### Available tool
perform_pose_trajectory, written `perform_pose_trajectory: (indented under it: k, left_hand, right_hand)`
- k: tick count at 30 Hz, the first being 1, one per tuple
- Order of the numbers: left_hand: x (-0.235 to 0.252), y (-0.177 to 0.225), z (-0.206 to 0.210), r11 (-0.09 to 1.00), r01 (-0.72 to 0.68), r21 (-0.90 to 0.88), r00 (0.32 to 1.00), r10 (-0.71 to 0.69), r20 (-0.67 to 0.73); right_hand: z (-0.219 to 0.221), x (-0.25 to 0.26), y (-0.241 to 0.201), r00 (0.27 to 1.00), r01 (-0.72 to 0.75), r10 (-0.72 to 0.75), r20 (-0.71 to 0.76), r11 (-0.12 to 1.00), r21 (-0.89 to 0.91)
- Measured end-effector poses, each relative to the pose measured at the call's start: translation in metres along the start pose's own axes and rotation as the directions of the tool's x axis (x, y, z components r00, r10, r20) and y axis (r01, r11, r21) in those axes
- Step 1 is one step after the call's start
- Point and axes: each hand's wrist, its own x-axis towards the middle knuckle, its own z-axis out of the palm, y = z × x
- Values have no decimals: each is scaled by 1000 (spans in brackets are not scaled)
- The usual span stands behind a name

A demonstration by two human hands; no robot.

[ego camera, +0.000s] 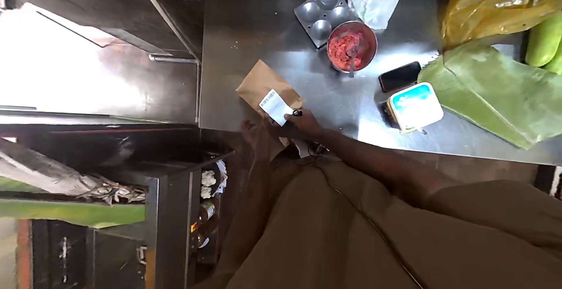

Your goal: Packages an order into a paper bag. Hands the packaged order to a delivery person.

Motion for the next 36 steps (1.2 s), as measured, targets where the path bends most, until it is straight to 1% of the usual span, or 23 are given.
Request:
perform_pose_trajectory:
  k: [1, 2, 3, 5, 6, 8, 10, 12, 15, 16, 18, 21, 23, 26, 30, 33, 36]
  left_hand:
    - [-1, -7, 1, 990, 129, -50, 989, -125, 83]
    - [1, -17, 5, 961, 248, -119, 958, -226, 178]
    - [2, -27, 10, 922, 342, -180, 916, -284, 284]
    - [9, -37, 20, 845, 447, -295, 852, -302, 427]
    - [14, -39, 24, 819, 467, -333, 840, -292, 457]
    - [18, -37, 30, 801, 467, -375, 849, -287, 444]
    - [22, -33, 32, 797, 472, -376, 851, -301, 431]
    - [25, -32, 31, 795, 487, -361, 842, -316, 438]
    - [30, -34, 28, 797, 508, -326, 824, -339, 453]
    - [33, -33, 27, 803, 511, -306, 819, -346, 458]
    - [36, -31, 25, 810, 518, -276, 807, -355, 471]
    - [34, -31, 24, 809, 517, -280, 807, -351, 474]
    - [32, -31, 24, 812, 503, -296, 818, -338, 466]
    - [33, -36, 24, 823, 473, -315, 836, -307, 454]
    - [36, -41, 25, 859, 424, -286, 849, -268, 455]
    - [36, -45, 25, 861, 417, -291, 849, -255, 463]
    - [36, -46, 23, 866, 410, -288, 851, -249, 461]
  right_hand:
    - [4, 3, 1, 999, -12, 11, -39, 1000, -24]
    - [6, 3, 0, 998, -30, 26, -65, 998, -61]
    - [8, 3, -1, 996, -43, 35, -78, 993, -108]
    - [10, 1, -5, 994, -70, 52, -100, 979, -192]
    - [11, 0, -6, 991, -93, 69, -115, 973, -213]
    - [14, -1, -6, 982, -153, 124, -141, 963, -222]
    - [17, 3, -5, 975, -195, 170, -143, 964, -181]
    - [21, 5, -3, 974, -196, 175, -144, 969, -151]
    - [23, -3, 1, 985, -139, 122, -118, 980, -143]
    - [21, -8, 0, 989, -126, 114, -90, 983, -137]
    - [15, -21, -6, 988, -154, 154, -4, 983, -104]
    - [16, -33, -13, 970, -216, 209, 128, 975, 45]
    - [18, -30, -17, 951, -282, 264, 160, 954, 103]
    - [26, -16, -15, 949, -311, 297, 109, 938, 150]
    - [33, -4, -10, 960, -272, 278, 13, 927, 259]
    - [41, 10, -2, 954, -256, 291, -71, 914, 316]
    - [43, 14, 4, 958, -235, 277, -75, 906, 353]
